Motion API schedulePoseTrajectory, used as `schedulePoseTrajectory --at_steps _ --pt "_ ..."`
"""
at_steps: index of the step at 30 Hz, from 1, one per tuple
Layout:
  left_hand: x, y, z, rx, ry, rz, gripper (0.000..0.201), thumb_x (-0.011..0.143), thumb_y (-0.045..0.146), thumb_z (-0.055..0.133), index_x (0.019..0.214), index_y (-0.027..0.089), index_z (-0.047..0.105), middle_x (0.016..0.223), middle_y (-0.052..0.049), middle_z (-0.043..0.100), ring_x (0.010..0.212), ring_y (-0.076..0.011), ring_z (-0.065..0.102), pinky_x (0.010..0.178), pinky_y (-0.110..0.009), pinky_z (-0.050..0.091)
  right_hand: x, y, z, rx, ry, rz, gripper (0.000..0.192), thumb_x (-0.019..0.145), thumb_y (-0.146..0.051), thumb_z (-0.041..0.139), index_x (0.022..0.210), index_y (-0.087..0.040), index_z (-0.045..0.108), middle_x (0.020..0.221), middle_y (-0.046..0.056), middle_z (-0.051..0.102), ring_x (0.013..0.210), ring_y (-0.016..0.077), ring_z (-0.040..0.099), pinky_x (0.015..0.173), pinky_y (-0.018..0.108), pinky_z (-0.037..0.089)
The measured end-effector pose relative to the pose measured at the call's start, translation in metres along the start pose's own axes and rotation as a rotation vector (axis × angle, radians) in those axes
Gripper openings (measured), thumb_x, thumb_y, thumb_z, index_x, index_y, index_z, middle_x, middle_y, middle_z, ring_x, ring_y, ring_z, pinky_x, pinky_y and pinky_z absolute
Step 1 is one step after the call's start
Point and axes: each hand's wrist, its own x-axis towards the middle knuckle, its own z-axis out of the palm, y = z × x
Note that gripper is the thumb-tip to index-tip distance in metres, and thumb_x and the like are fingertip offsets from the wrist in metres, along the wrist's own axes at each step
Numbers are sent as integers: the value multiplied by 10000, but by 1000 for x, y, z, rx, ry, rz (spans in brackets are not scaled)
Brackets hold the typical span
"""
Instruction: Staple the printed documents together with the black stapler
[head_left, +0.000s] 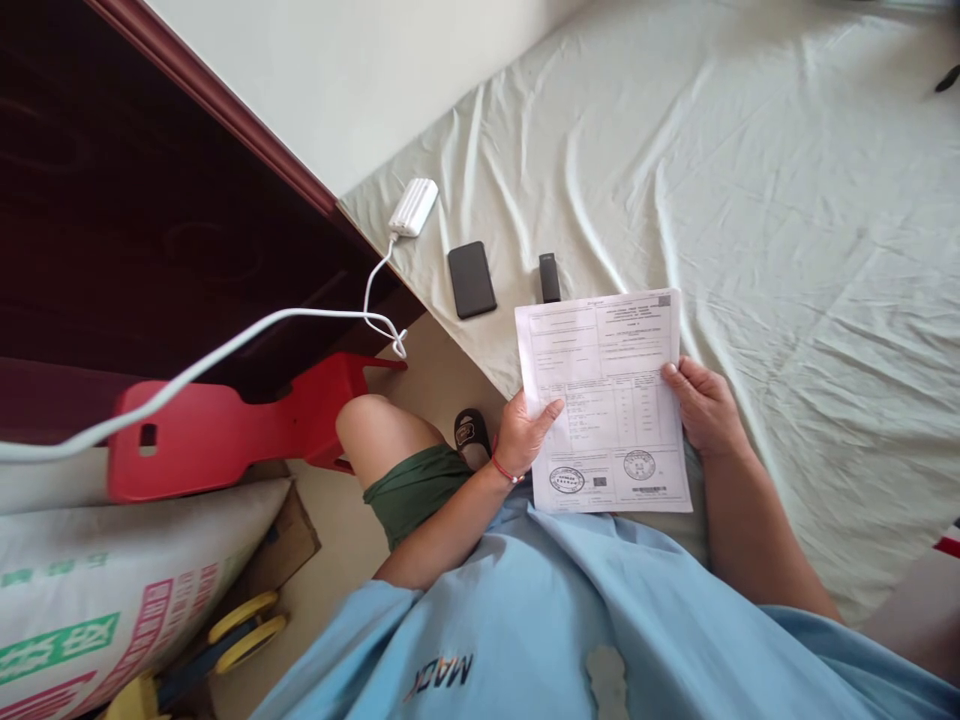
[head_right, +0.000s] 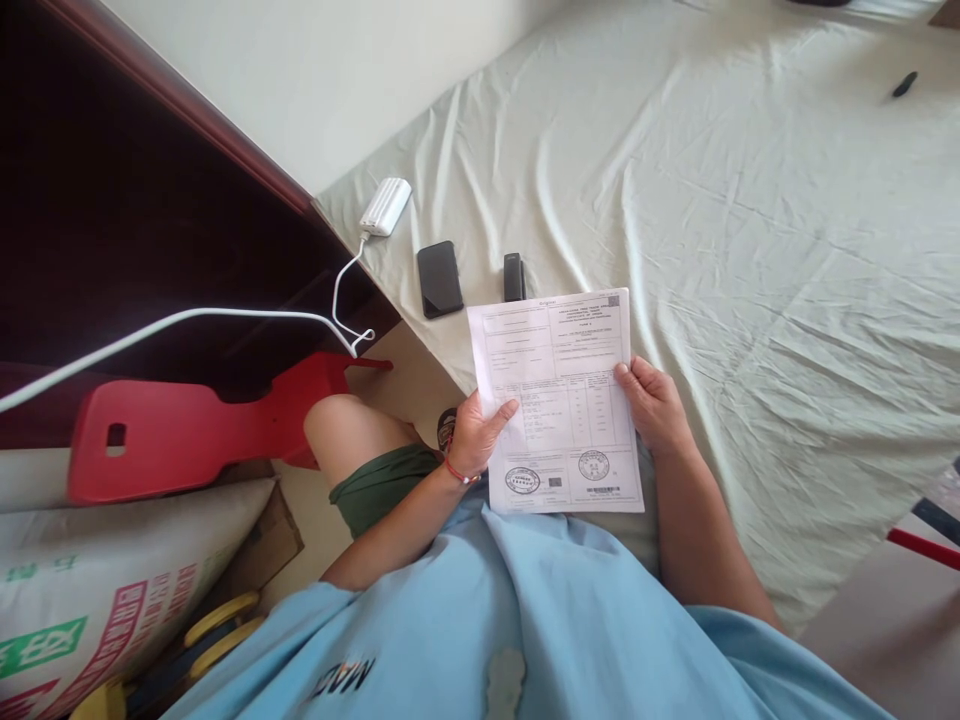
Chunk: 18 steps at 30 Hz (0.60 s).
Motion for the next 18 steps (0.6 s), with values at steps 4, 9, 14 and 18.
schedulePoseTrajectory --at_steps 4,9,14,18 --pt "1 -4 -1 9 4 -2 574 841 551 845 1268 178 754 1278 -128 797 1179 -308 761 1091 -461 588 0 1 -1 7 -2 1 336 903 -585 792 1006 -264 791 869 21 811 709 210 757 559 318 617" --pt "1 -7 -2 -5 -2 8 564 839 555 846 1258 190 755 1282 -124 797 1187 -309 761 1093 -468 592 0 -1 1 34 8 13 326 882 -578 816 945 -259 784 846 19 807 677 199 749 545 304 605" --pt "1 -8 -2 -6 7 9 547 840 546 849 1246 192 759 1267 -123 801 1160 -304 771 1080 -468 600 2 0 1 65 27 32 326 879 -565 820 987 -260 783 857 19 809 718 213 768 584 319 627" --pt "2 -10 -2 -53 2 0 563 829 535 862 1261 193 751 1272 -124 800 1174 -304 768 1089 -473 597 2 0 0 70 33 31 316 881 -545 824 983 -250 775 853 20 806 709 200 763 596 309 622"
